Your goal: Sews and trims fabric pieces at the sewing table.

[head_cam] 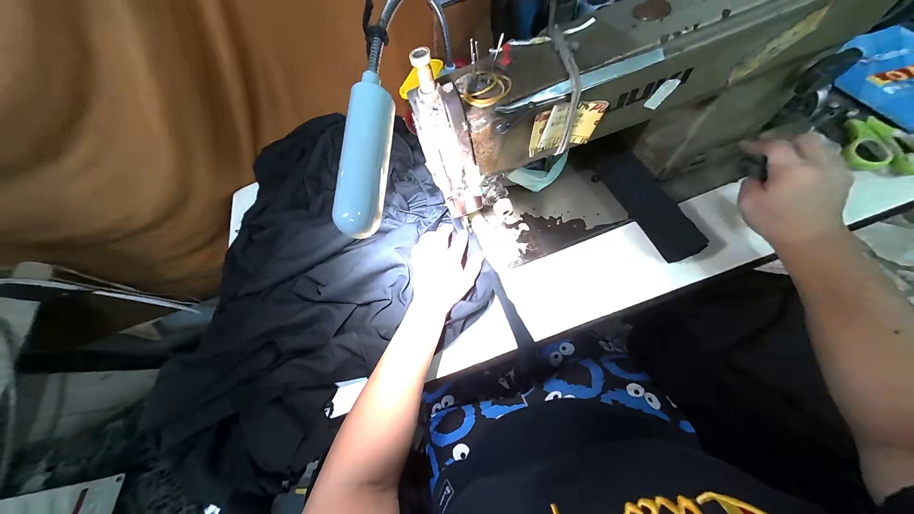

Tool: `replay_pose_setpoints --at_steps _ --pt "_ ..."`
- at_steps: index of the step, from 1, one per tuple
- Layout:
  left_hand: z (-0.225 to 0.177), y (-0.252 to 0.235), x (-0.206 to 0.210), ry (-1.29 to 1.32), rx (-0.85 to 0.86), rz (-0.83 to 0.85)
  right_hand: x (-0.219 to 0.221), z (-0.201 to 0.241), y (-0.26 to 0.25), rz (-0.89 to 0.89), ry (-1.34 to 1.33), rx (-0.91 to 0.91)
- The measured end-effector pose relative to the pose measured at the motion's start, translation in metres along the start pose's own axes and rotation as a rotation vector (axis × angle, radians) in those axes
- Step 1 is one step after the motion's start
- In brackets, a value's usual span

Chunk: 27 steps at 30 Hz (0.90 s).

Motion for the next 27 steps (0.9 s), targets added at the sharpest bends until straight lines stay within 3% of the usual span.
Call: replay_pose_setpoints --at_steps 2,4,7,10,13,16,19,20,23,25,27 --pt "0.001 -0.002 0.002 -0.004 0.008 -0.025 -0.017 0.025 0.01 -0.079 -0.157 -0.028" --pt "0.004 -0.004 0.004 0.007 0.004 -0.017 -0.024 0.07 0.039 -0.07 -0.316 -0.214" --pt "0.004 -0.005 -0.001 0.079 -0.001 0.078 -0.006 0.141 0.113 0.329 -0.442 -0.554" --pt "-0.001 0.002 -0.021 0.213 0.043 0.115 0.025 0.179 0.163 0.753 -0.3 -0.852" --pt "-0.015 0.035 -0.055 0.262 0.145 0.242 0.023 0.166 0.147 0.862 -0.237 -0.7" --pt "-0.013 0.059 -0.072 0.229 0.212 0.336 0.02 0.157 0.106 0.782 -0.214 -0.507" --pt "-0.016 0.053 -0.097 0.272 0.186 0.304 0.045 0.181 0.088 0.559 -0.526 -0.572" --pt "-0.019 0.046 -0.108 0.284 0.174 0.304 0.053 0.197 0.086 0.563 -0.609 -0.593" --pt "-0.019 0.022 -0.142 0.146 0.14 0.413 0.062 0.236 0.084 0.833 -0.573 -0.609" --pt "-0.013 0.007 -0.166 -0.149 -0.001 0.642 0.059 0.247 0.084 0.973 -0.425 -0.598" --pt "-0.004 0.002 -0.177 -0.333 -0.073 0.741 0.059 0.242 0.089 0.957 -0.448 -0.606"
Point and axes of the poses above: each hand's wrist, its own y-axis away from the middle knuckle, its own x-axis out of the palm, z = x × y, the point moved 1 cm from there along -y, towards the middle knuckle, and after that the axes turned 8 degrees about x, right-handed, at the moved point
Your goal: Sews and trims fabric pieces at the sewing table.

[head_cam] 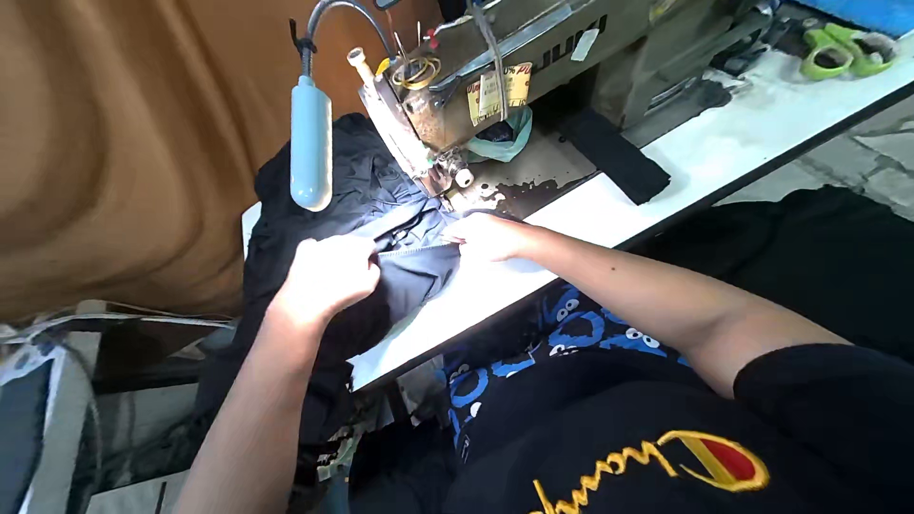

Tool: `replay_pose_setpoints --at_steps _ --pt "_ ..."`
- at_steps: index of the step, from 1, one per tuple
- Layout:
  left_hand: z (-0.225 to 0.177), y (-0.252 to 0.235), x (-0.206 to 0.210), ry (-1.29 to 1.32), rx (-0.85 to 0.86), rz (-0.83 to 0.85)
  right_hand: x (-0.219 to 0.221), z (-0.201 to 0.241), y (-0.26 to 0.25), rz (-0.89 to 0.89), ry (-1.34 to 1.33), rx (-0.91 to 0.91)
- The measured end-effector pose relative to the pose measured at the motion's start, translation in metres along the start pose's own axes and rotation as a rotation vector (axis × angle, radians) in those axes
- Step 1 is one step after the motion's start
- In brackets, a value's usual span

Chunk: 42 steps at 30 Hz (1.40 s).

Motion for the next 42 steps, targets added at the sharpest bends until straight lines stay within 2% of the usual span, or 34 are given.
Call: replay_pose_setpoints --at_steps 1,3,4,6,8,10,12,14,16,18,21,23,25,28,31,35,37,40,42 --pt "-0.002 0.006 -0.004 0.007 0.042 -0.021 0.007 -0.004 0.006 -0.097 -0.048 -0.075" --pt "-0.018 0.019 -0.006 0.145 0.344 -0.247 0.025 -0.003 0.026 -0.309 -0.192 -0.258" --pt "-0.033 0.021 -0.004 0.272 0.481 -0.297 0.034 0.0 0.039 -0.378 -0.229 -0.343" --pt "-0.058 0.013 0.009 0.499 0.619 -0.19 0.05 -0.002 0.062 -0.457 -0.203 -0.448" --pt "-0.072 0.0 0.023 0.545 0.604 0.011 0.062 -0.009 0.081 -0.468 -0.006 -0.403" --pt "-0.074 -0.016 0.035 0.539 0.592 0.066 0.07 -0.016 0.092 -0.452 0.152 -0.31" --pt "-0.066 -0.031 0.053 0.524 0.57 -0.067 0.076 -0.021 0.097 -0.449 0.228 -0.264" --pt "-0.047 -0.049 0.072 0.393 0.413 -0.172 0.078 -0.021 0.098 -0.463 0.263 -0.248" --pt "-0.034 -0.063 0.08 0.284 0.244 -0.181 0.082 -0.017 0.096 -0.471 0.278 -0.23" --pt "-0.039 -0.07 0.072 0.248 0.155 -0.169 0.087 -0.014 0.093 -0.487 0.284 -0.229" --pt "-0.059 -0.073 0.082 0.287 0.262 -0.455 0.088 -0.012 0.094 -0.456 0.282 -0.237" --pt "-0.067 -0.08 0.106 0.296 0.325 -0.554 0.076 -0.01 0.101 -0.358 0.229 -0.176" --pt "-0.07 -0.084 0.128 0.292 0.332 -0.603 0.054 -0.014 0.111 -0.363 0.152 -0.071" --pt "-0.072 -0.08 0.133 0.293 0.297 -0.584 0.021 -0.041 0.126 -0.546 0.197 0.181" --pt "-0.073 -0.082 0.129 0.288 0.285 -0.581 0.007 -0.062 0.132 -0.509 0.262 0.426" --pt "-0.075 -0.083 0.127 0.304 0.289 -0.568 0.012 -0.063 0.131 -0.496 0.281 0.401" --pt "-0.074 -0.082 0.127 0.333 0.28 -0.623 0.013 -0.051 0.133 -0.559 0.228 0.326" --pt "-0.07 -0.084 0.119 0.419 0.217 -0.769 0.02 -0.023 0.138 -0.648 0.079 0.066" --pt "-0.066 -0.088 0.113 0.43 0.219 -0.787 0.029 -0.004 0.141 -0.544 -0.11 -0.092"
Point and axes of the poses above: each hand's wrist, its own y-axis away from the middle knuckle, its own x-axis out of the palm, z = x × y, the point moved 1 cm from there along -y, towards the middle knuckle, and after that the axes turned 8 degrees about x, right-handed, at the moved point
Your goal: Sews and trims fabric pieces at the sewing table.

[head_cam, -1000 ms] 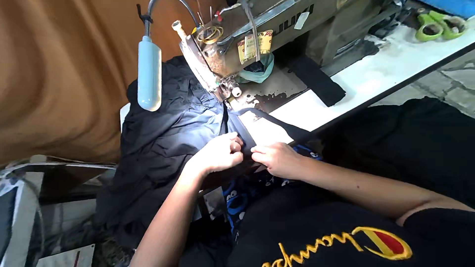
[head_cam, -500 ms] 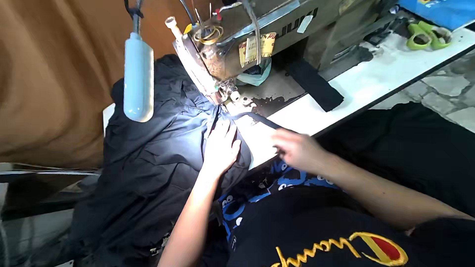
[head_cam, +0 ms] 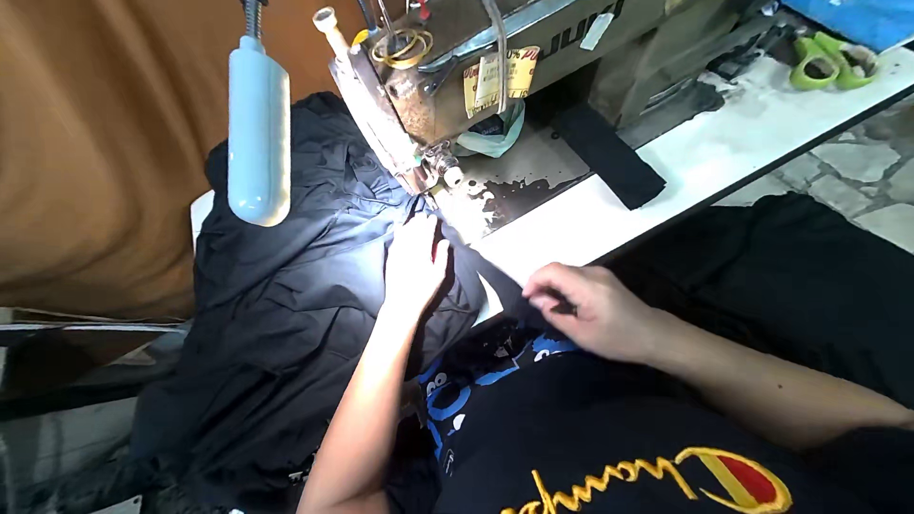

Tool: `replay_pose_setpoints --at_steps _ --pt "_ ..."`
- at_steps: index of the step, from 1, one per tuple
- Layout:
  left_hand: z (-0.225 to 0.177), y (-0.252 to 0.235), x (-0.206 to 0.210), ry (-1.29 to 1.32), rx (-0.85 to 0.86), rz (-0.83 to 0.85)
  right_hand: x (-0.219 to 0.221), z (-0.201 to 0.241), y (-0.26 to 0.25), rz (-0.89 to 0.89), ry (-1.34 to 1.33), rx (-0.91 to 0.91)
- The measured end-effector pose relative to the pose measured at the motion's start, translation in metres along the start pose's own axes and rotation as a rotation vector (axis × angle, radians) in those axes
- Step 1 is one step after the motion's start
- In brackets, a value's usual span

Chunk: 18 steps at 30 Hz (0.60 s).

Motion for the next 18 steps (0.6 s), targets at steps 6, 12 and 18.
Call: replay_pose_setpoints --at_steps 6,12,18 --pt "0.004 -0.015 0.004 -0.03 0.09 0.122 0.02 0.026 0.0 0.187 -0.308 -0.078" --pt "0.003 -0.017 0.008 -0.097 0.081 0.151 0.022 0.027 0.001 0.25 -0.393 -0.043" --pt "0.002 -0.019 0.01 -0.113 0.08 0.188 0.022 0.025 0.001 0.274 -0.462 -0.026"
Point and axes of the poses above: each hand's wrist, its own y-axis away from the middle knuckle, its own x-axis out of the palm, z = x × y, the point moved 1 cm from there along -y, towards the middle knuckle, and after that the axes turned 8 degrees about x, right-handed, at the moved point
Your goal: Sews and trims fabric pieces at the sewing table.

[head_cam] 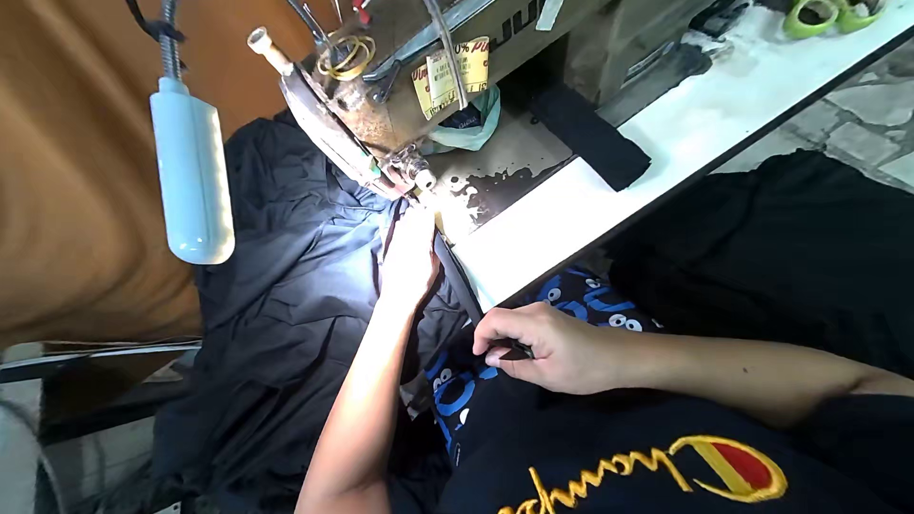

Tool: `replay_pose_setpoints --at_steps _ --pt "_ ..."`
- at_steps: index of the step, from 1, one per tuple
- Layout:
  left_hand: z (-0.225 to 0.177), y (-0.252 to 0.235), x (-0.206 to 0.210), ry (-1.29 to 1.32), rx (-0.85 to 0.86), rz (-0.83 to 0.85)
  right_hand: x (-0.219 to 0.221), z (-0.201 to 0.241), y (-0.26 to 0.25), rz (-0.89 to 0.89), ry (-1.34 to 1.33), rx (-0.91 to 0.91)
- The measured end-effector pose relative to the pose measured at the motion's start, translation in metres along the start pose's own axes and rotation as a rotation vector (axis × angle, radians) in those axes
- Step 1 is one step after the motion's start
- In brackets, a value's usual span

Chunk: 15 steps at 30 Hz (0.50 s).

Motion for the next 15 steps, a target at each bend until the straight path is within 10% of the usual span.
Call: replay_pose_setpoints --at_steps 15 --pt "-0.0027 0.0037 0.0033 -0.028 0.007 -0.007 -0.0014 -0.0006 -0.0038 0.072 -0.033 -0.004"
Point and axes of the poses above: each hand's wrist, its own y-axis away from the middle knuckle, its own x-axis out of the palm, z = x × y, the point moved 1 cm from there along -y, towards the middle knuckle, and after that the axes turned 8 degrees about x, right-handed, at the moved point
